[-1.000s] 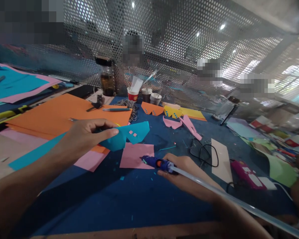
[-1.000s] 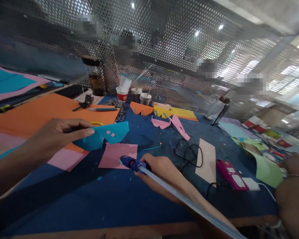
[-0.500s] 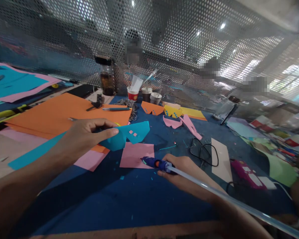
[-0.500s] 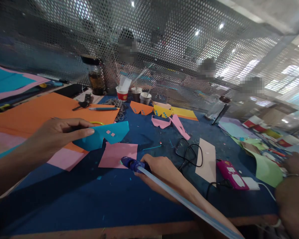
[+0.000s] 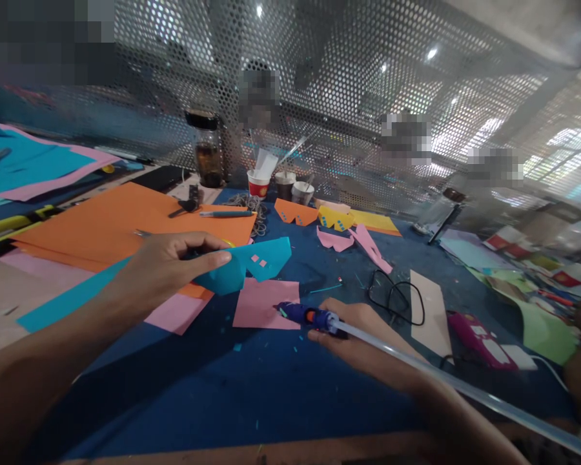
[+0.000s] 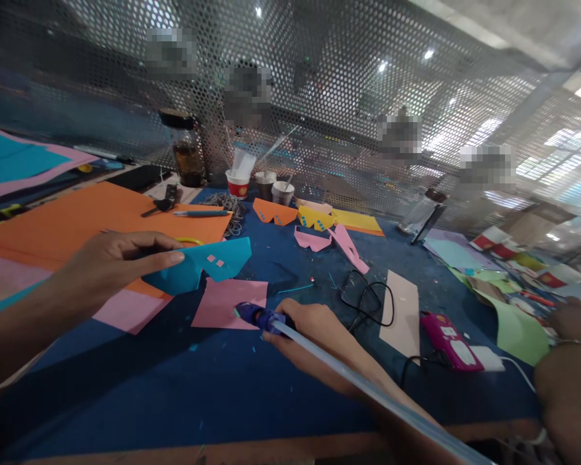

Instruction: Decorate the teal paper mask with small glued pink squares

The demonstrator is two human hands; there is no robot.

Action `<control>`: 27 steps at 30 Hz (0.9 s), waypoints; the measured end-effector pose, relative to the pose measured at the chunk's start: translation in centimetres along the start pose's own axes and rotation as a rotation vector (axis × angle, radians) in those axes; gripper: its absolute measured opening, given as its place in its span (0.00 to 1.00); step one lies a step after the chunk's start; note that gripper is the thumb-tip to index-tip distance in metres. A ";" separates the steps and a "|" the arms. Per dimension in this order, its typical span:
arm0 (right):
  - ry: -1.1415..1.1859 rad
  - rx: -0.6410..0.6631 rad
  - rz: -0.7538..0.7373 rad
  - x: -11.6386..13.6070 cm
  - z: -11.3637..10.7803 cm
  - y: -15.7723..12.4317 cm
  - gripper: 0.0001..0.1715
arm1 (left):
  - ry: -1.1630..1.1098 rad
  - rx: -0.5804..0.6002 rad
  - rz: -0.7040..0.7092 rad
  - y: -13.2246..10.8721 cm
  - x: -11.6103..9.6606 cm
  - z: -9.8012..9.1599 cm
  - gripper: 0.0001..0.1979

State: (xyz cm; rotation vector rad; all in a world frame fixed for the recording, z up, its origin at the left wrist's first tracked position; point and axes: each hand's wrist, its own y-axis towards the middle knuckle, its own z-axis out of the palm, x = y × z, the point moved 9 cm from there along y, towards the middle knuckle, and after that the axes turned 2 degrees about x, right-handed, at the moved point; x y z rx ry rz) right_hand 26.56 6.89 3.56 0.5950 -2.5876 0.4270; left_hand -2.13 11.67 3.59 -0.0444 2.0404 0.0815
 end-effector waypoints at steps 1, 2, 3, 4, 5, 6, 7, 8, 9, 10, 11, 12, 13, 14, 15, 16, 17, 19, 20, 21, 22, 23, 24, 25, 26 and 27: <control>0.023 -0.001 0.017 -0.1 -0.1 -0.1 0.08 | -0.010 0.001 -0.004 -0.1 -0.2 0.1 0.12; 0.053 -0.003 0.032 -0.2 -0.2 -0.2 0.08 | -0.019 0.002 -0.014 -0.2 -0.4 0.1 0.12; 0.087 -0.004 0.043 -0.3 -0.3 -0.2 0.08 | -0.030 0.006 -0.025 -0.3 -0.7 0.2 0.12; 0.120 -0.008 0.048 -0.4 -0.4 -0.3 0.09 | -0.034 0.014 -0.039 -0.4 -0.9 0.3 0.12; 0.149 -0.015 0.048 -0.5 -0.4 -0.3 0.09 | -0.038 0.017 -0.047 -0.6 -1.1 0.4 0.12; 0.174 -0.025 0.040 -0.5 -0.4 -0.3 0.09 | -0.039 0.018 -0.050 -0.6 -1.2 0.4 0.12; 0.196 -0.038 0.025 -0.5 -0.5 -0.3 0.09 | -0.045 0.020 -0.048 -0.7 -1.4 0.5 0.13; 0.216 -0.054 0.007 -0.5 -0.5 -0.3 0.09 | -0.058 0.023 -0.041 -0.7 -1.5 0.5 0.13; 0.238 -0.074 -0.008 -0.5 -0.6 -0.2 0.09 | -0.072 0.028 -0.034 -0.7 -1.5 0.6 0.14; 0.261 -0.093 -0.019 -0.5 -0.7 -0.2 0.09 | -0.087 0.033 -0.034 -0.6 -1.5 0.7 0.13; 0.284 -0.112 -0.024 -0.6 -0.8 -0.3 0.08 | -0.101 0.039 -0.040 -0.6 -1.4 0.7 0.13; 0.308 -0.130 -0.025 -0.7 -0.8 -0.3 0.09 | -0.110 0.045 -0.049 -0.5 -1.2 0.8 0.13; 0.333 -0.144 -0.023 -0.7 -0.9 -0.3 0.09 | -0.112 0.049 -0.056 -0.5 -1.1 0.8 0.13; 0.358 -0.156 -0.020 -0.7 -1.0 -0.4 0.10 | -0.111 0.052 -0.062 -0.5 -1.1 0.8 0.13; 0.382 -0.168 -0.017 -0.6 -1.1 -0.4 0.11 | -0.112 0.056 -0.064 -0.5 -1.1 0.9 0.14; 0.401 -0.180 -0.013 -0.5 -1.2 -0.5 0.12 | -0.110 0.062 -0.061 -0.5 -1.1 0.9 0.14; 0.415 -0.199 -0.013 -0.4 -1.4 -0.6 0.13 | -0.107 0.065 -0.057 -0.6 -1.2 1.0 0.14; 0.418 -0.253 -0.036 0.1 -2.0 -0.7 0.12 | -0.103 0.069 -0.057 -0.7 -1.4 1.0 0.14; 0.407 -0.279 -0.060 0.4 -2.3 -0.8 0.11 | -0.104 0.072 -0.061 -0.7 -1.4 1.1 0.13; 0.387 -0.299 -0.090 0.8 -2.4 -0.9 0.10 | -0.108 0.075 -0.065 -0.8 -1.5 1.1 0.13; 0.362 -0.312 -0.117 1.0 -2.5 -0.9 0.09 | -0.116 0.076 -0.069 -0.8 -1.5 1.2 0.14; 0.335 -0.315 -0.136 1.2 -2.5 -0.9 0.07 | -0.122 0.076 -0.069 -0.8 -1.5 1.2 0.13; 0.306 -0.310 -0.150 1.2 -2.4 -0.8 0.07 | -0.126 0.074 -0.068 -0.8 -1.4 1.2 0.13; 0.280 -0.303 -0.160 1.1 -2.2 -0.7 0.07 | -0.126 0.070 -0.064 -0.8 -1.4 1.2 0.13; 0.258 -0.296 -0.170 1.0 -2.0 -0.6 0.09 | -0.127 0.064 -0.057 -0.8 -1.5 1.2 0.13; 0.241 -0.292 -0.183 0.9 -1.8 -0.5 0.11 | -0.132 0.061 -0.050 -0.8 -1.5 1.2 0.12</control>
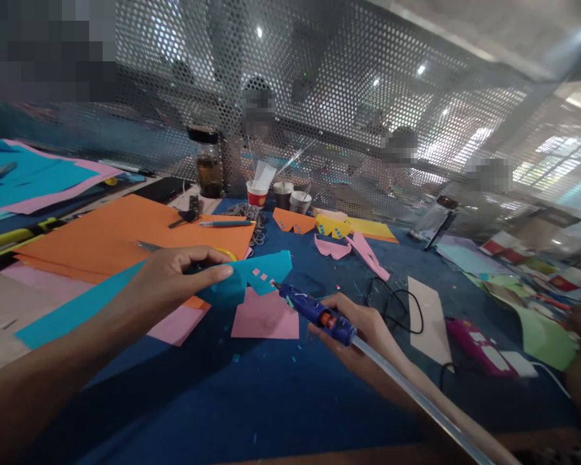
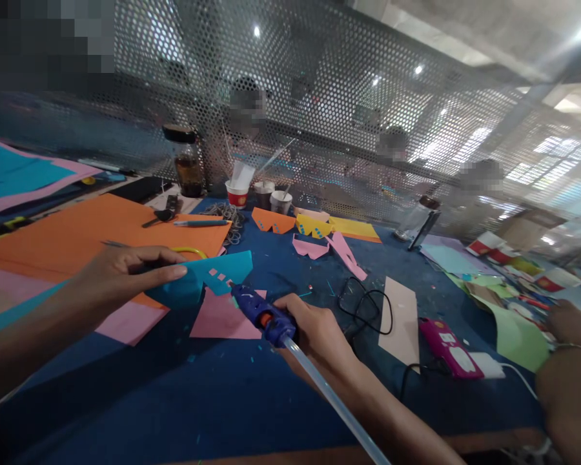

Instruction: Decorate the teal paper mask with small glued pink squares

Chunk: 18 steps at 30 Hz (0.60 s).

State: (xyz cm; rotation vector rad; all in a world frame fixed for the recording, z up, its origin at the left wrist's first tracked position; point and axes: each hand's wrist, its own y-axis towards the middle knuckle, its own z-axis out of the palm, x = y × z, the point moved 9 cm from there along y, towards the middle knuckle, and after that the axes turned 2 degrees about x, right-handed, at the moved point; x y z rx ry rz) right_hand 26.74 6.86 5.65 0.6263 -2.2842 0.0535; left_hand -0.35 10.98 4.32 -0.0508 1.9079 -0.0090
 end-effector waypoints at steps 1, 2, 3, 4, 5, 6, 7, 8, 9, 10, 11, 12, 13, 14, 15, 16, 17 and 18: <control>-0.008 0.008 -0.015 -0.1 0.1 0.0 0.12 | -0.005 -0.001 0.005 0.0 0.0 0.0 0.12; -0.016 0.014 -0.029 -0.2 0.2 0.0 0.13 | -0.010 0.000 0.007 0.0 0.0 0.0 0.11; -0.025 0.013 -0.038 -0.3 0.2 0.0 0.13 | -0.013 0.001 0.008 0.0 0.0 0.0 0.11; -0.036 0.010 -0.044 -0.4 0.2 0.0 0.13 | -0.014 0.003 0.008 0.0 0.0 0.0 0.10; -0.049 0.007 -0.049 -0.4 0.2 0.0 0.13 | -0.016 0.008 0.008 0.0 0.0 0.1 0.10; -0.063 0.006 -0.055 -0.4 0.1 0.0 0.13 | -0.015 0.012 0.009 -0.1 0.0 0.1 0.10; -0.077 0.007 -0.059 -0.4 0.2 0.0 0.13 | -0.010 0.014 0.010 -0.1 0.0 0.1 0.10; -0.090 0.011 -0.062 -0.5 0.2 0.0 0.14 | -0.006 0.016 0.010 -0.1 0.0 0.1 0.11; -0.100 0.017 -0.064 -0.5 0.3 -0.1 0.15 | -0.003 0.018 0.010 0.0 0.1 0.1 0.11; -0.111 0.024 -0.063 -0.6 0.4 -0.1 0.16 | 0.002 0.019 0.007 0.0 0.1 0.0 0.12; -0.121 0.027 -0.060 -0.7 0.5 -0.1 0.16 | 0.010 0.021 0.004 0.0 0.2 0.0 0.12; -0.127 0.030 -0.055 -0.8 0.5 0.0 0.16 | 0.019 0.025 0.000 0.1 0.2 0.0 0.12; -0.131 0.031 -0.052 -0.8 0.6 0.0 0.16 | 0.025 0.027 -0.001 0.1 0.3 0.0 0.12; -0.134 0.031 -0.048 -0.9 0.6 0.0 0.16 | 0.030 0.028 0.001 0.1 0.3 0.0 0.12; -0.137 0.031 -0.045 -0.9 0.6 0.0 0.16 | 0.035 0.026 0.002 0.1 0.3 0.0 0.12; -0.138 0.033 -0.043 -0.8 0.5 0.0 0.15 | 0.036 0.028 0.004 0.1 0.2 0.0 0.13; -0.139 0.038 -0.042 -0.7 0.5 0.0 0.15 | 0.034 0.031 0.004 0.1 0.2 0.0 0.13; -0.138 0.048 -0.042 -0.5 0.5 0.0 0.15 | 0.033 0.036 0.001 0.1 0.2 0.1 0.13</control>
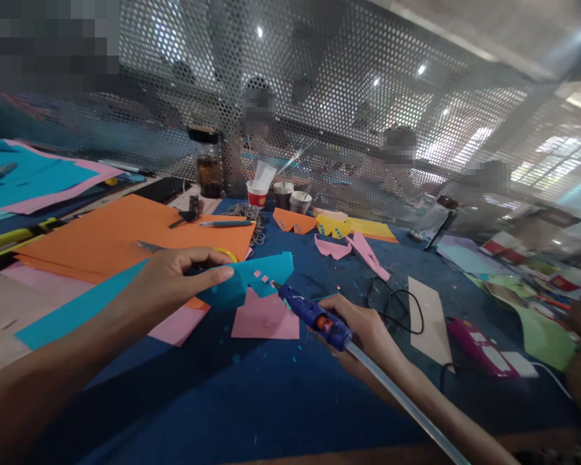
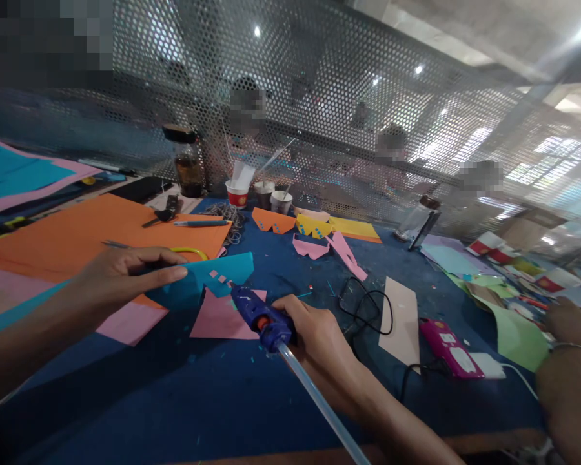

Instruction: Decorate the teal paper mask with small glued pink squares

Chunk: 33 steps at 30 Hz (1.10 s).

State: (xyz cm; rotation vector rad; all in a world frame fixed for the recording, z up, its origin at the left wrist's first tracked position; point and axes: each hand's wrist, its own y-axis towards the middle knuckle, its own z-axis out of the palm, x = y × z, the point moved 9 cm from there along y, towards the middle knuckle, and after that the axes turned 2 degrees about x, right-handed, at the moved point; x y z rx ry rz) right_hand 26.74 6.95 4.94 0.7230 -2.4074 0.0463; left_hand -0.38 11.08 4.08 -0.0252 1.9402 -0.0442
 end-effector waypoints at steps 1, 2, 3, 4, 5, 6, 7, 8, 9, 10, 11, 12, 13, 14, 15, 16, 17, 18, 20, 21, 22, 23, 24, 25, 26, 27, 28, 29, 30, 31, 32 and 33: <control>0.000 0.012 -0.001 0.2 0.0 0.0 0.15 | 0.003 0.006 -0.004 0.0 0.0 0.0 0.13; -0.002 0.023 0.000 0.3 -0.1 0.0 0.15 | 0.007 0.008 -0.006 0.0 0.0 0.0 0.12; -0.005 0.034 0.001 0.4 -0.1 0.0 0.15 | 0.013 0.007 -0.007 -0.1 0.0 0.0 0.12; -0.011 0.040 0.002 0.5 -0.1 0.0 0.15 | 0.019 0.005 -0.005 -0.1 0.0 0.0 0.12; -0.017 0.044 0.005 0.6 -0.2 -0.1 0.15 | 0.026 0.002 -0.002 -0.1 0.0 -0.1 0.11; -0.021 0.045 0.007 0.6 -0.2 -0.1 0.15 | 0.030 0.003 0.001 -0.1 0.0 -0.1 0.11; -0.023 0.047 0.008 0.6 -0.2 -0.1 0.15 | 0.031 0.002 0.001 0.0 0.0 -0.1 0.12; -0.023 0.048 0.008 0.6 -0.1 -0.1 0.16 | 0.028 0.005 0.001 0.0 0.1 0.0 0.12; -0.024 0.048 0.009 0.6 -0.1 -0.1 0.16 | 0.024 0.008 0.000 0.0 0.1 0.0 0.12; -0.026 0.047 0.009 0.6 -0.1 -0.1 0.17 | 0.017 0.010 -0.001 0.0 0.2 0.0 0.12; -0.030 0.048 0.008 0.6 -0.1 -0.1 0.17 | 0.013 0.010 -0.002 0.1 0.3 0.0 0.11; -0.034 0.049 0.006 0.7 -0.1 -0.1 0.17 | 0.011 0.008 -0.002 0.1 0.3 0.0 0.11; -0.038 0.052 0.005 0.7 -0.1 -0.1 0.18 | 0.010 0.006 -0.003 0.1 0.3 0.0 0.11; -0.041 0.053 0.003 0.7 -0.1 -0.1 0.18 | 0.008 0.003 -0.002 0.2 0.4 -0.1 0.11; -0.042 0.054 0.002 0.7 -0.1 -0.1 0.18 | 0.006 -0.002 -0.002 0.2 0.4 -0.1 0.11; -0.041 0.056 0.001 0.7 -0.1 -0.1 0.18 | 0.005 -0.001 -0.002 0.2 0.4 -0.1 0.11; -0.040 0.054 0.000 0.7 -0.1 -0.1 0.19 | 0.003 0.004 -0.004 0.2 0.4 -0.1 0.11; -0.040 0.051 -0.002 0.8 -0.1 -0.1 0.19 | 0.000 0.010 -0.006 0.2 0.4 0.0 0.12; -0.044 0.050 -0.006 0.8 -0.1 -0.1 0.19 | 0.000 0.017 -0.012 0.1 0.4 0.1 0.12; -0.049 0.049 -0.009 0.9 -0.1 -0.1 0.19 | -0.002 0.017 -0.013 0.1 0.4 0.1 0.12; -0.055 0.046 -0.011 0.9 -0.1 -0.1 0.19 | -0.002 0.014 -0.014 0.1 0.4 0.0 0.12; -0.059 0.043 -0.012 1.0 -0.2 -0.1 0.19 | -0.002 0.009 -0.014 0.1 0.4 0.0 0.12; -0.060 0.042 -0.013 1.0 -0.2 -0.1 0.19 | -0.003 0.007 -0.013 0.1 0.3 0.0 0.12; -0.057 0.042 -0.014 1.0 -0.2 -0.1 0.19 | -0.005 0.007 -0.013 0.1 0.3 0.0 0.12; -0.050 0.042 -0.015 0.9 -0.2 -0.1 0.19 | -0.006 0.008 -0.013 0.0 0.3 0.0 0.12; -0.041 0.039 -0.018 0.9 -0.2 -0.2 0.19 | -0.007 0.008 -0.012 0.0 0.3 0.0 0.12; -0.030 0.035 -0.024 0.8 -0.1 -0.2 0.19 | -0.011 0.006 -0.012 0.0 0.2 0.0 0.13; -0.019 0.027 -0.034 0.7 -0.1 -0.2 0.18 | -0.020 0.003 -0.013 0.0 0.2 0.0 0.13; -0.009 0.014 -0.046 0.6 -0.1 -0.3 0.18 | -0.032 0.002 -0.014 -0.1 0.1 0.1 0.13; 0.000 -0.001 -0.057 0.6 -0.1 -0.3 0.18 | -0.047 0.001 -0.013 -0.1 0.0 0.1 0.14; 0.009 -0.013 -0.066 0.5 -0.1 -0.3 0.18 | -0.059 0.000 -0.012 -0.1 0.0 0.2 0.14; 0.016 -0.022 -0.071 0.4 0.0 -0.3 0.18 | -0.068 -0.002 -0.013 -0.2 -0.1 0.2 0.14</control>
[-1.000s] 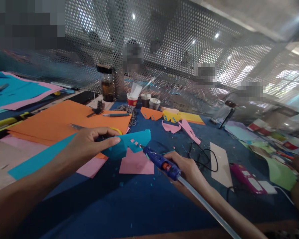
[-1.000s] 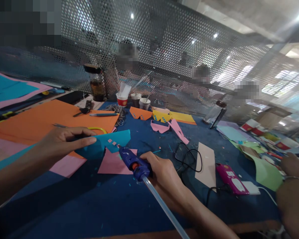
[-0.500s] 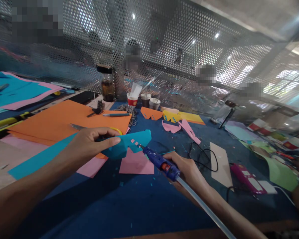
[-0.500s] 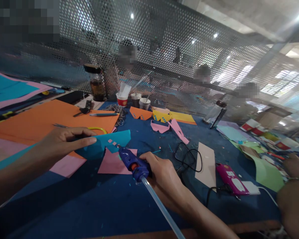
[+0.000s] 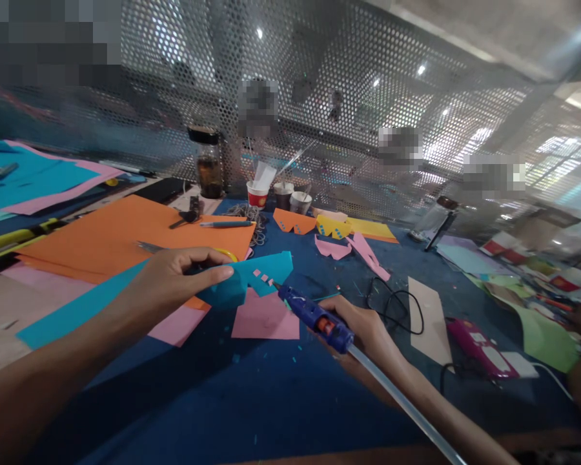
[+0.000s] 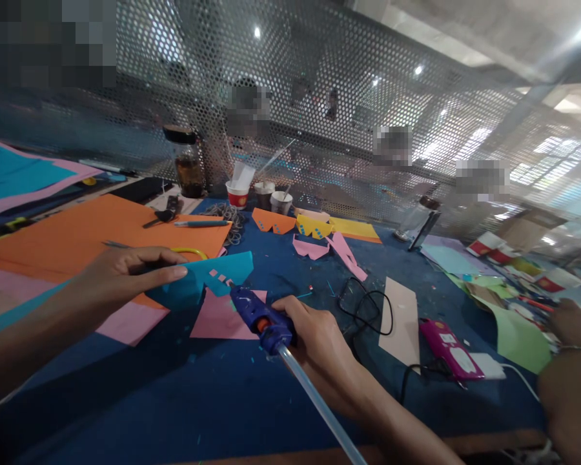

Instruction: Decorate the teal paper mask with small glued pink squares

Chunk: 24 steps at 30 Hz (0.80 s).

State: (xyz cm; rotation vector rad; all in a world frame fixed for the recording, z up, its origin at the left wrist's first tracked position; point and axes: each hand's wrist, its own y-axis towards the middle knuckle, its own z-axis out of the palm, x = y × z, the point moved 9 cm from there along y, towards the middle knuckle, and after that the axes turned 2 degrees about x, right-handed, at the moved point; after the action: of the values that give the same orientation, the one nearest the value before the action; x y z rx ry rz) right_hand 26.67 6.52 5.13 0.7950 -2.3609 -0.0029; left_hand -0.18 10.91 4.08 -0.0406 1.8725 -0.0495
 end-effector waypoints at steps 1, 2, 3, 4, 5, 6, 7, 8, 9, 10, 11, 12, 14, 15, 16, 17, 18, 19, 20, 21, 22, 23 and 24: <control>0.007 -0.004 -0.002 -0.1 0.1 0.0 0.17 | -0.003 -0.003 -0.002 0.0 0.0 0.0 0.14; 0.016 -0.004 -0.001 -0.1 0.1 0.0 0.17 | -0.003 -0.008 -0.004 -0.1 0.0 0.0 0.13; 0.025 0.004 0.004 -0.2 0.2 0.0 0.16 | 0.001 -0.014 -0.006 -0.1 0.0 -0.1 0.13; 0.034 0.018 0.010 -0.1 0.2 0.1 0.16 | 0.004 -0.017 -0.008 -0.1 0.0 -0.1 0.13; 0.042 0.036 0.018 -0.1 0.3 0.1 0.17 | 0.011 -0.015 -0.007 -0.1 0.0 -0.1 0.13; 0.047 0.053 0.027 0.0 0.4 0.1 0.17 | 0.019 -0.010 -0.005 0.0 0.0 -0.2 0.13; 0.052 0.066 0.037 0.0 0.4 0.1 0.18 | 0.027 -0.004 -0.001 0.0 0.0 -0.1 0.13; 0.055 0.072 0.045 0.1 0.3 0.1 0.19 | 0.032 0.005 0.001 0.1 0.1 -0.1 0.13; 0.057 0.074 0.050 0.2 0.3 0.1 0.19 | 0.034 0.014 0.004 0.2 0.2 -0.1 0.14; 0.057 0.072 0.053 0.2 0.2 0.1 0.19 | 0.034 0.023 0.006 0.2 0.2 0.0 0.14; 0.056 0.069 0.053 0.2 0.2 0.1 0.20 | 0.035 0.027 0.010 0.3 0.3 0.0 0.14; 0.052 0.068 0.050 0.2 0.2 0.1 0.20 | 0.038 0.031 0.012 0.4 0.3 0.0 0.14; 0.040 0.070 0.042 0.2 0.3 0.1 0.20 | 0.050 0.030 0.014 0.4 0.4 0.0 0.14; 0.033 0.070 0.041 0.1 0.3 0.2 0.20 | 0.054 0.029 0.014 0.4 0.5 0.0 0.14; 0.026 0.068 0.042 0.1 0.4 0.2 0.20 | 0.055 0.030 0.012 0.4 0.5 -0.1 0.14; 0.023 0.067 0.043 0.0 0.4 0.2 0.19 | 0.055 0.032 0.009 0.4 0.5 -0.1 0.14; 0.021 0.066 0.044 0.0 0.4 0.2 0.19 | 0.055 0.033 0.008 0.4 0.5 -0.1 0.14; 0.021 0.063 0.046 0.0 0.4 0.2 0.19 | 0.054 0.032 0.009 0.3 0.4 -0.1 0.14; 0.024 0.059 0.046 -0.1 0.4 0.2 0.18 | 0.053 0.032 0.009 0.3 0.4 -0.1 0.14; 0.029 0.057 0.042 0.0 0.3 0.1 0.18 | 0.051 0.027 0.009 0.2 0.3 -0.2 0.14; 0.034 0.055 0.037 0.0 0.3 0.1 0.18 | 0.049 0.022 0.007 0.2 0.3 -0.2 0.14; 0.036 0.053 0.032 0.0 0.3 0.1 0.17 | 0.047 0.018 0.005 0.2 0.3 -0.2 0.14; 0.035 0.053 0.028 0.1 0.3 0.1 0.17 | 0.049 0.013 0.004 0.3 0.3 -0.2 0.14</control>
State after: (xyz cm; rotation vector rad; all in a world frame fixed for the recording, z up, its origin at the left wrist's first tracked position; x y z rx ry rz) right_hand 26.44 6.51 4.98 0.7808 -2.3476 0.0857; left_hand -0.51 11.14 3.82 -0.0266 1.9206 -0.0599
